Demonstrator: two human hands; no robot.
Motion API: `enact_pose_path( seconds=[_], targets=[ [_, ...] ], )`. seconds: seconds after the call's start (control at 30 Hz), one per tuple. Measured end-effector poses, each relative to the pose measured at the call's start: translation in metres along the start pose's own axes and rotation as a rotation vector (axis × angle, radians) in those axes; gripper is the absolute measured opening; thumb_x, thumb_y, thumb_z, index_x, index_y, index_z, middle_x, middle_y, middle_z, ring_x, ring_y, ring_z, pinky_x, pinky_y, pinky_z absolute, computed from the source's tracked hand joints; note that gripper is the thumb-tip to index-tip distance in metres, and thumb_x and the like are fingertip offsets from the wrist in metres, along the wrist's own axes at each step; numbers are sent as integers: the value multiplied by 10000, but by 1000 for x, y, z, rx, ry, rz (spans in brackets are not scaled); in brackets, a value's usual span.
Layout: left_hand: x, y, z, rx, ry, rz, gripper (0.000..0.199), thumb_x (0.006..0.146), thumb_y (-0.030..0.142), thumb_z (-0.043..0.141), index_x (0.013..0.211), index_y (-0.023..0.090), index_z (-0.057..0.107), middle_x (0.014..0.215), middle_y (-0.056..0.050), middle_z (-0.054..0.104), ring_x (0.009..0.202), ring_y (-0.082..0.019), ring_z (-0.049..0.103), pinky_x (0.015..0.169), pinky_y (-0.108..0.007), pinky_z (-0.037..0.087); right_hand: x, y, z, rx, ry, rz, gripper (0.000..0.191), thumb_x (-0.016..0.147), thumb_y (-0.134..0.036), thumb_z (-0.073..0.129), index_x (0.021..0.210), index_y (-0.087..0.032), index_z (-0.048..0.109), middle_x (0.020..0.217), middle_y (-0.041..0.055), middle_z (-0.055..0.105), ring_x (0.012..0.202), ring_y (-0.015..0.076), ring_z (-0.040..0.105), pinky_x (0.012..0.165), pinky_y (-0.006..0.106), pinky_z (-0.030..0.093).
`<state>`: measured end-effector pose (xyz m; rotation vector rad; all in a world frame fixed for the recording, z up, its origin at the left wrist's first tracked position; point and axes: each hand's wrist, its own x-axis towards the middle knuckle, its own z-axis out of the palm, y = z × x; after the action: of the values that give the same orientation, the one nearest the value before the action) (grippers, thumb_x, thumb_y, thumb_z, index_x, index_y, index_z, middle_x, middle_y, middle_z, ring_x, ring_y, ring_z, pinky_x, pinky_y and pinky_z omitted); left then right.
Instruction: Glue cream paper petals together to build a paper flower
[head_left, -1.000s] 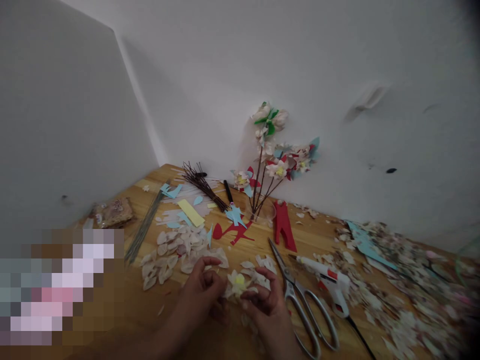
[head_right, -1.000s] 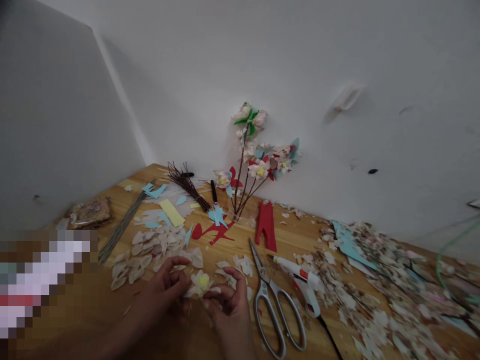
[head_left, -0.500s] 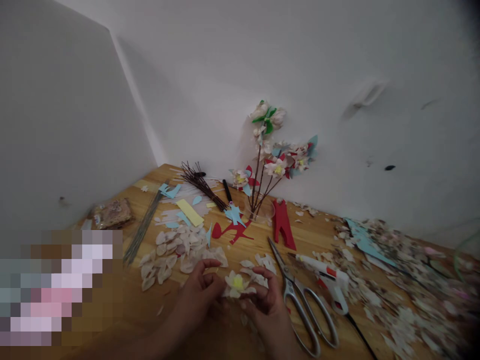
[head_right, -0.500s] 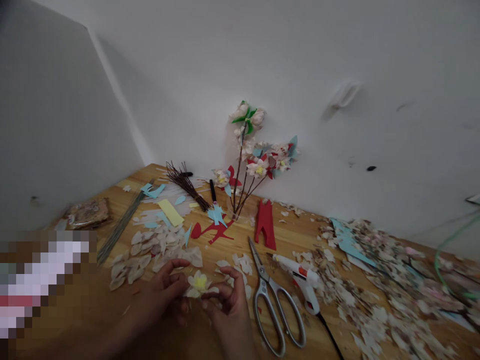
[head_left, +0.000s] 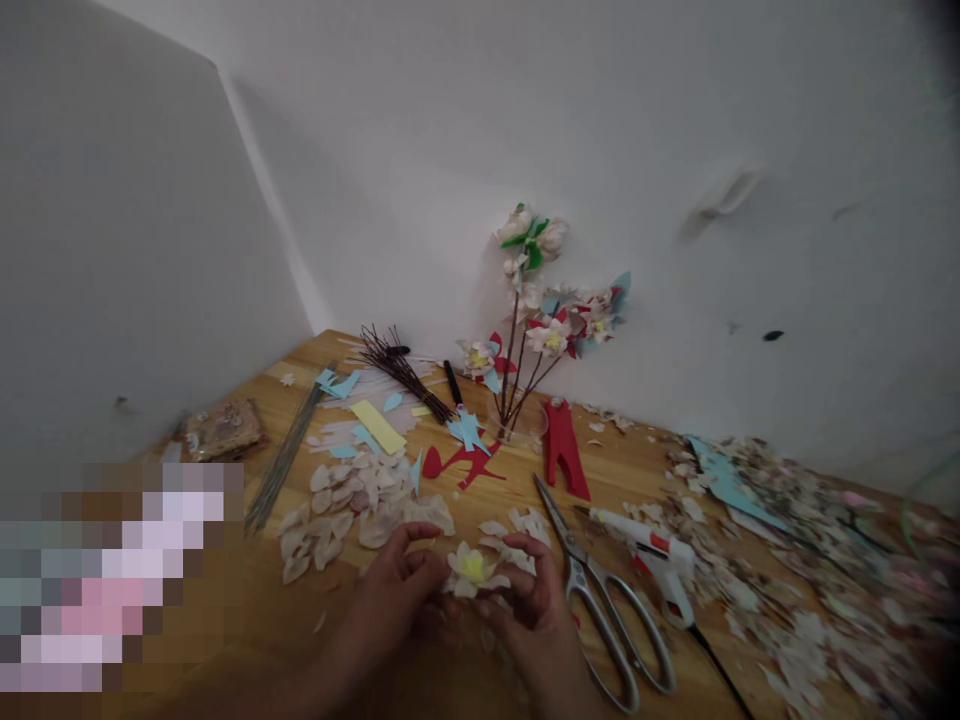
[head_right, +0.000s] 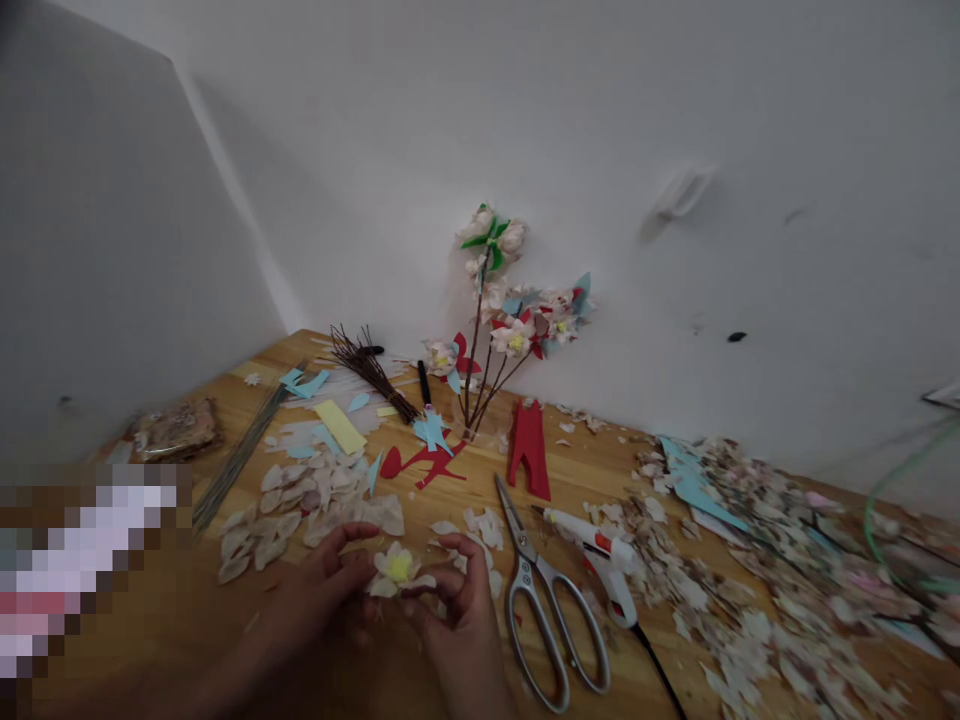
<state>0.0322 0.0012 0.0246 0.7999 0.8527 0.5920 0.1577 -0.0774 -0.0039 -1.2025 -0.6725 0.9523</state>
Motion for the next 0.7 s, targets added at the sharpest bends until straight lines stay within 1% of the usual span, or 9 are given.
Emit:
enact_pose_path(
  seconds=[0.07, 0.17, 0.27, 0.33, 0.43, 0.5, 0.57, 0.63, 0.7],
  targets=[
    [-1, -2, 0, -14, 4, 6, 472, 567, 392, 724, 901, 214, 443, 536, 76, 608, 414, -139, 584, 354, -253, 487, 0, -1, -1, -9, -9, 11, 558, 603, -201, 778, 1027, -283, 426, 647, -76, 673, 647, 129, 630, 652, 215, 458],
    [-1, -5, 1, -34, 12, -2, 397, 654, 416, 657, 923, 223, 438, 573, 63, 603, 428, -144, 591, 368, -274, 501, 0, -2, -4, -19, -43, 14, 545, 624, -194, 757, 1038, -281, 413, 666, -64, 678, 680, 143, 640, 679, 238, 463],
    [-3, -3, 2, -27, 15, 6, 289, 738, 394, 573, 927, 230, 429, 630, 64, 572, 425, -128, 578, 384, -283, 507, 1, -2, -7, -17, -17, -12, 526, 637, -202, 740, 1040, -286, 414, 667, -61, 673, 683, 157, 648, 649, 248, 468],
    [-7, 3, 1, 22, 36, 63, 246, 772, 391, 539, 925, 229, 434, 704, 52, 565, 457, -117, 584, 418, -278, 512, 2, -3, -9, -27, 10, -24, 512, 640, -199, 736, 1032, -290, 420, 659, -64, 668, 682, 159, 650, 617, 240, 467],
    [-15, 18, -8, 164, 87, 267, 236, 791, 384, 546, 947, 229, 462, 797, 24, 571, 605, -129, 619, 552, -287, 546, 3, -5, -10, -58, 36, -31, 504, 630, -168, 741, 1012, -288, 435, 641, -66, 665, 674, 155, 648, 603, 230, 463],
    [-24, 28, -23, 270, 120, 475, 237, 805, 391, 536, 984, 250, 470, 852, 15, 577, 673, -141, 629, 642, -314, 555, 4, -4, -11, -57, 54, -38, 504, 625, -161, 741, 1011, -287, 443, 635, -68, 666, 664, 145, 642, 616, 226, 462],
    [-34, 34, -49, 421, 245, 665, 242, 806, 388, 534, 1009, 272, 470, 907, 0, 599, 744, -164, 642, 705, -336, 552, 4, -3, -12, -37, 63, -49, 514, 619, -169, 744, 1016, -292, 443, 635, -70, 670, 650, 133, 633, 619, 219, 459],
    [-45, 37, -81, 611, 447, 820, 264, 795, 405, 534, 1020, 286, 465, 913, -15, 608, 777, -196, 648, 707, -361, 551, 5, -1, -13, -30, 68, -49, 524, 610, -175, 750, 1017, -294, 443, 634, -68, 673, 632, 128, 625, 606, 212, 454],
    [-54, 39, -115, 849, 595, 914, 312, 772, 430, 540, 1030, 280, 449, 895, -28, 624, 817, -229, 652, 798, -417, 528, 5, 0, -13, -37, 64, -42, 528, 593, -177, 762, 1006, -289, 453, 621, -61, 672, 620, 130, 622, 597, 212, 451]
  ],
)
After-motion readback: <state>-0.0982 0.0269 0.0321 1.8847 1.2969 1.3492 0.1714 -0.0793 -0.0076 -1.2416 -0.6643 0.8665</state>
